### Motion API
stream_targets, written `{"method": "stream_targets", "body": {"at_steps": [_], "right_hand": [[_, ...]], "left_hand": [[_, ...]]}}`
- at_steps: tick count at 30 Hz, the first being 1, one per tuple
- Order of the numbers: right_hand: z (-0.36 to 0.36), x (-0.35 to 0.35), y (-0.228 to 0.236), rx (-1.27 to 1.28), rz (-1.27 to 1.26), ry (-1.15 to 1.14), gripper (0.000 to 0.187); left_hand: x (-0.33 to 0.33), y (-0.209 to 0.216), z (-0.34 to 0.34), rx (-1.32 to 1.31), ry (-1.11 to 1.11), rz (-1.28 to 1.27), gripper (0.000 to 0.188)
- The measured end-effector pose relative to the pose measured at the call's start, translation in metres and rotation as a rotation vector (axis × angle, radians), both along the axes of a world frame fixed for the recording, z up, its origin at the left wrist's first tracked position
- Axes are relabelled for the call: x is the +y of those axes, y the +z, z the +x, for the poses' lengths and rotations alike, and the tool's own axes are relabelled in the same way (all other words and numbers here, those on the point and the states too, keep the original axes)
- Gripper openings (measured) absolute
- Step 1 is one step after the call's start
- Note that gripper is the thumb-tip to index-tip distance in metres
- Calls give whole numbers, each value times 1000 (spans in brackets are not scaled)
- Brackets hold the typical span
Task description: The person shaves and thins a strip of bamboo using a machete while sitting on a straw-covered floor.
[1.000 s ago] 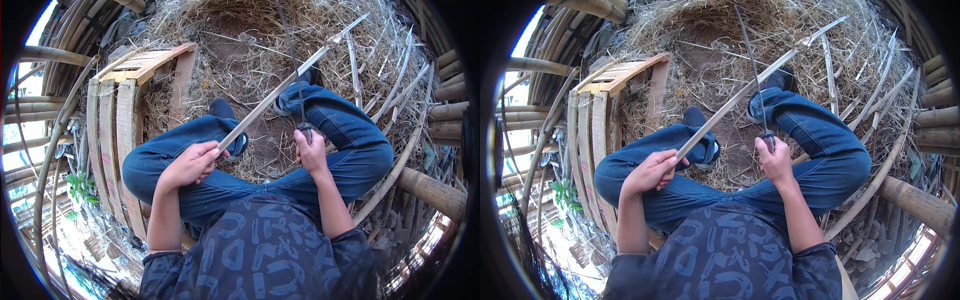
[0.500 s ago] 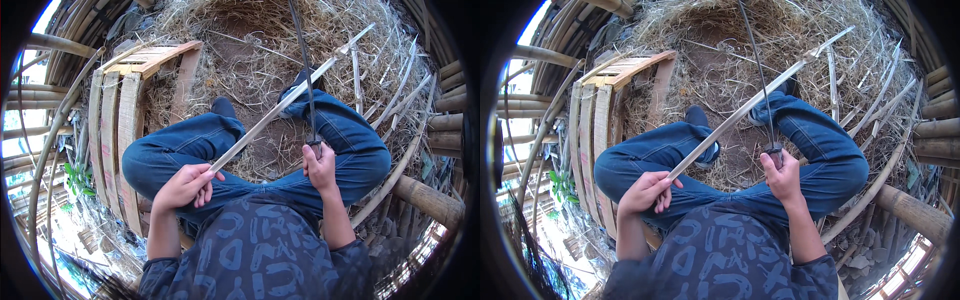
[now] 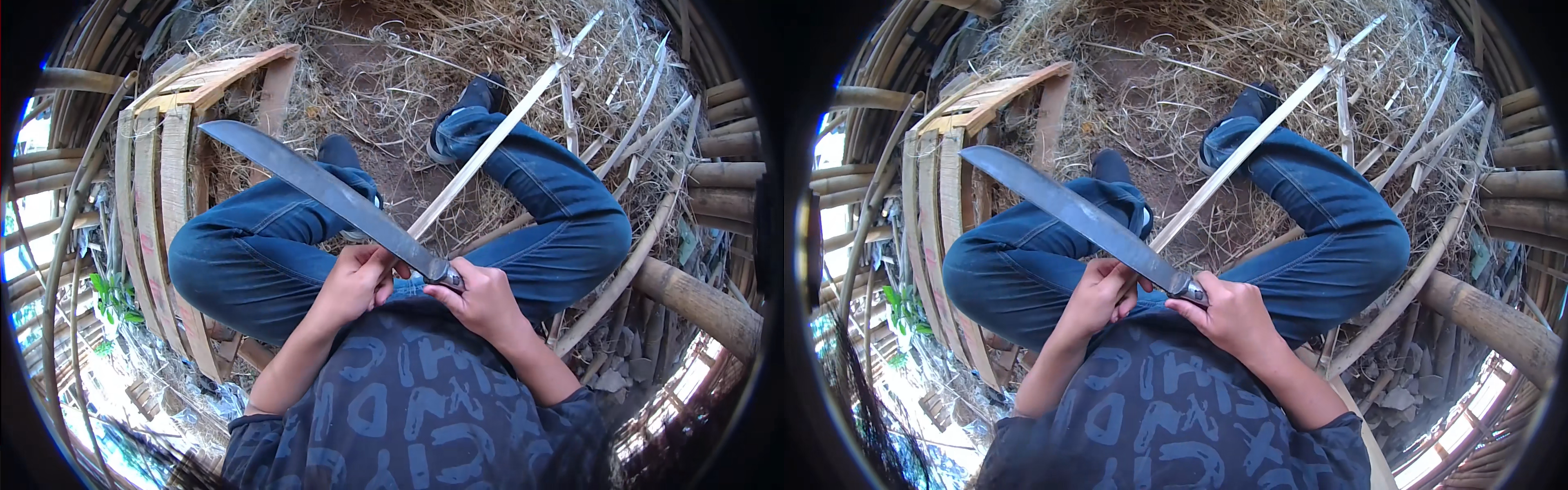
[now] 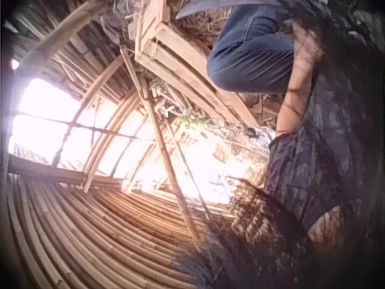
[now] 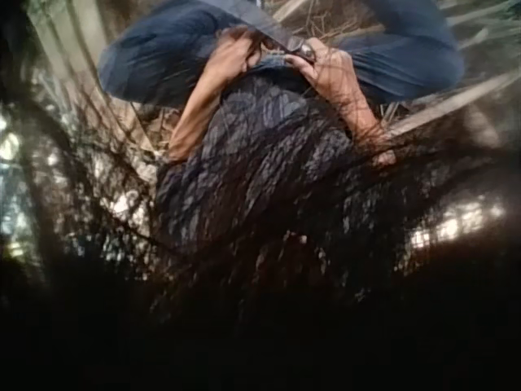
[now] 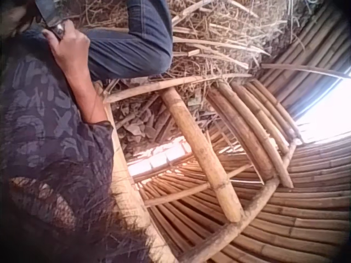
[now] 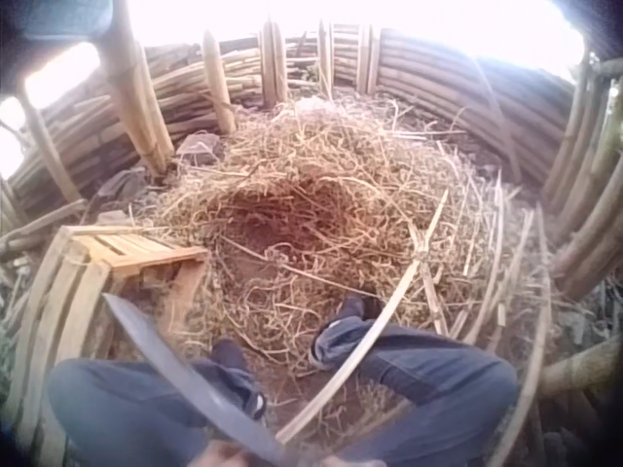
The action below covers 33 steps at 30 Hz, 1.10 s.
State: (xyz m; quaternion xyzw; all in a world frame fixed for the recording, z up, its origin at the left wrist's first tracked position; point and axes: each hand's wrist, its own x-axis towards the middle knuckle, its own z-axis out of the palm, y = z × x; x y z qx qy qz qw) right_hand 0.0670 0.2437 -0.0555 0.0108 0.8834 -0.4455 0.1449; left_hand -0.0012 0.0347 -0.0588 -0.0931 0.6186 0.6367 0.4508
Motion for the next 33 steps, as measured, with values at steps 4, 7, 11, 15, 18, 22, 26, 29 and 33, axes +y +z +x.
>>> {"method": "stream_targets", "body": {"at_steps": [4, 7, 11, 15, 18, 22, 26, 29, 33], "right_hand": [[6, 3, -6, -56, -27, -19, 44], [5, 10, -9, -82, -25, 1, 45], [4, 15, -9, -82, 0, 26, 46], [8, 15, -10, -27, 39, 24, 47], [10, 14, -10, -8, 58, 23, 47], [11, 13, -8, 25, 96, 6, 46], [13, 15, -9, -16, 129, 17, 46], [12, 14, -6, 4, 127, 1, 47], [14, 21, -12, 8, 203, -5, 48]], "left_hand": [[2, 1, 4, -27, -16, -5, 43], [2, 3, 2, -1, -60, 8, 43], [4, 8, 4, 18, -69, 10, 41], [-4, 0, 8, 33, -111, 34, 39], [-1, 4, 11, 24, -70, 26, 39], [-6, 4, 9, 44, -67, 20, 41], [-11, 6, 4, 54, -107, 32, 42], [-18, 11, 4, 80, -80, 15, 41], [-35, 15, -5, 50, -48, -8, 39]]}}
